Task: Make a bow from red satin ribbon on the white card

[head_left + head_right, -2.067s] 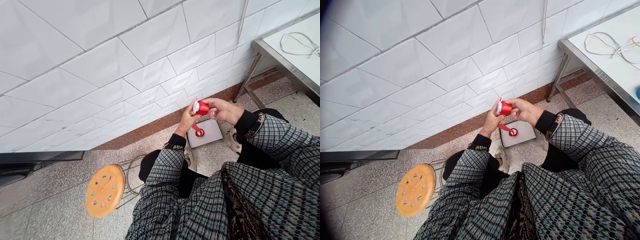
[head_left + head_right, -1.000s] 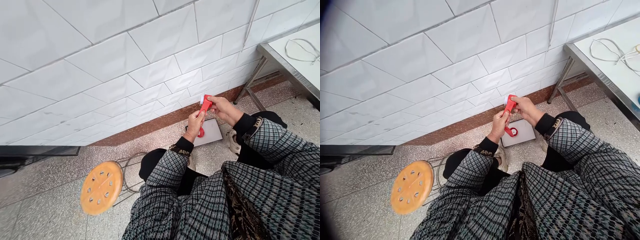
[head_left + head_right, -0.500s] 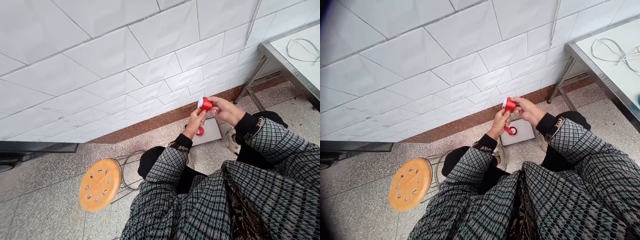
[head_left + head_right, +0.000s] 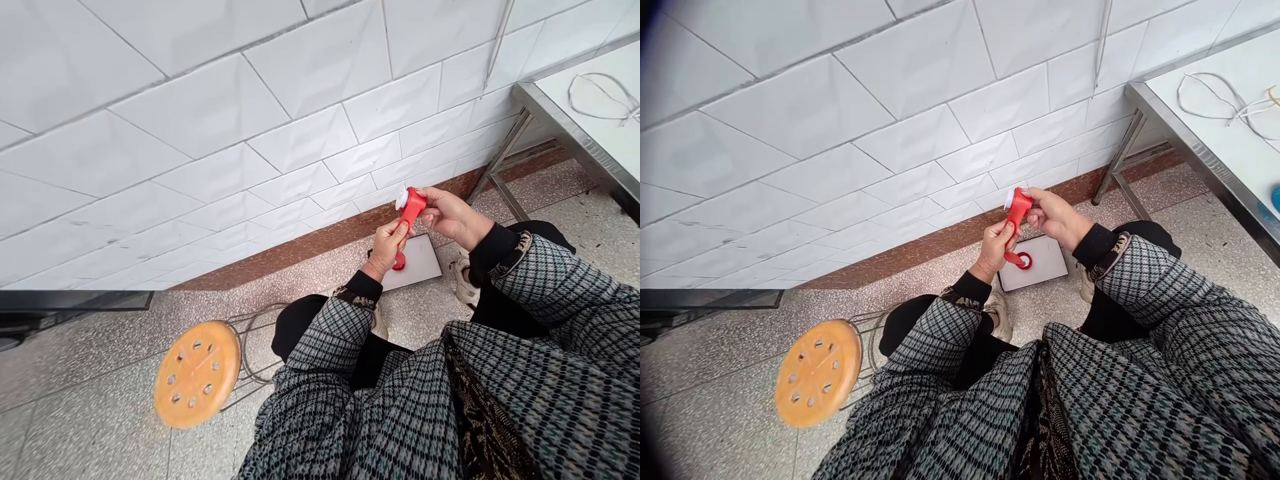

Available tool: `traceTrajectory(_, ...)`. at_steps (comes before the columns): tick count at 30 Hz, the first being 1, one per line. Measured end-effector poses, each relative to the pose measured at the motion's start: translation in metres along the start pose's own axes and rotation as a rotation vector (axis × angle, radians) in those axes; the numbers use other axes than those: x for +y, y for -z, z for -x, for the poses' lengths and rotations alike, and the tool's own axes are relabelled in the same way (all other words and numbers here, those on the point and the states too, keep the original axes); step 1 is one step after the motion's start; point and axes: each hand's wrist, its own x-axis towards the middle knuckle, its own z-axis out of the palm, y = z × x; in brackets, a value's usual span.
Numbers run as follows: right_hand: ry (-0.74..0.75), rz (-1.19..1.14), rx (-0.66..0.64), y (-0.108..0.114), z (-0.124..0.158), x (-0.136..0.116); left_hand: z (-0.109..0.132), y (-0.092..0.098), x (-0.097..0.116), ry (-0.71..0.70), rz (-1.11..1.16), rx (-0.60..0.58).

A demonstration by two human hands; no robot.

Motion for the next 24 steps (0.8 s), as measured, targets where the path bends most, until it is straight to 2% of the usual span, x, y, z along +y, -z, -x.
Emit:
traceTrajectory(4, -0.005, 0.028, -0.012, 0.0, 0.0, 0.002, 0.006, -0.01, 0.001, 0.119, 0.123, -0.084)
traceTrajectory(7, 0.01, 0.037, -0.003, 0.002, -0.001, 0.003, 0.008, -0.016, 0.002, 0.167, 0.113, -0.126)
traceTrajectory(12, 0.026, 0.043, 0.021, 0.004, 0.0, 0.003, 0.005, -0.012, -0.001, 0.09, -0.011, -0.008)
traceTrajectory(14, 0.005, 0.042, 0.024, 0.004, 0.001, 0.003, 0.002, -0.009, -0.005, 0.079, -0.048, -0.001)
traceTrajectory(19, -0.082, 0.034, -0.02, 0.005, 0.002, -0.001, -0.009, -0.003, -0.01, -0.034, 0.003, 0.065)
traceTrajectory(21, -0.143, 0.04, -0.049, 0.006, 0.002, -0.003, -0.013, 0.002, -0.006, -0.069, 0.008, 0.06)
traceTrajectory(24, -0.24, 0.046, -0.109, 0.011, 0.003, -0.006, -0.017, 0.01, 0.005, -0.107, -0.032, -0.01)
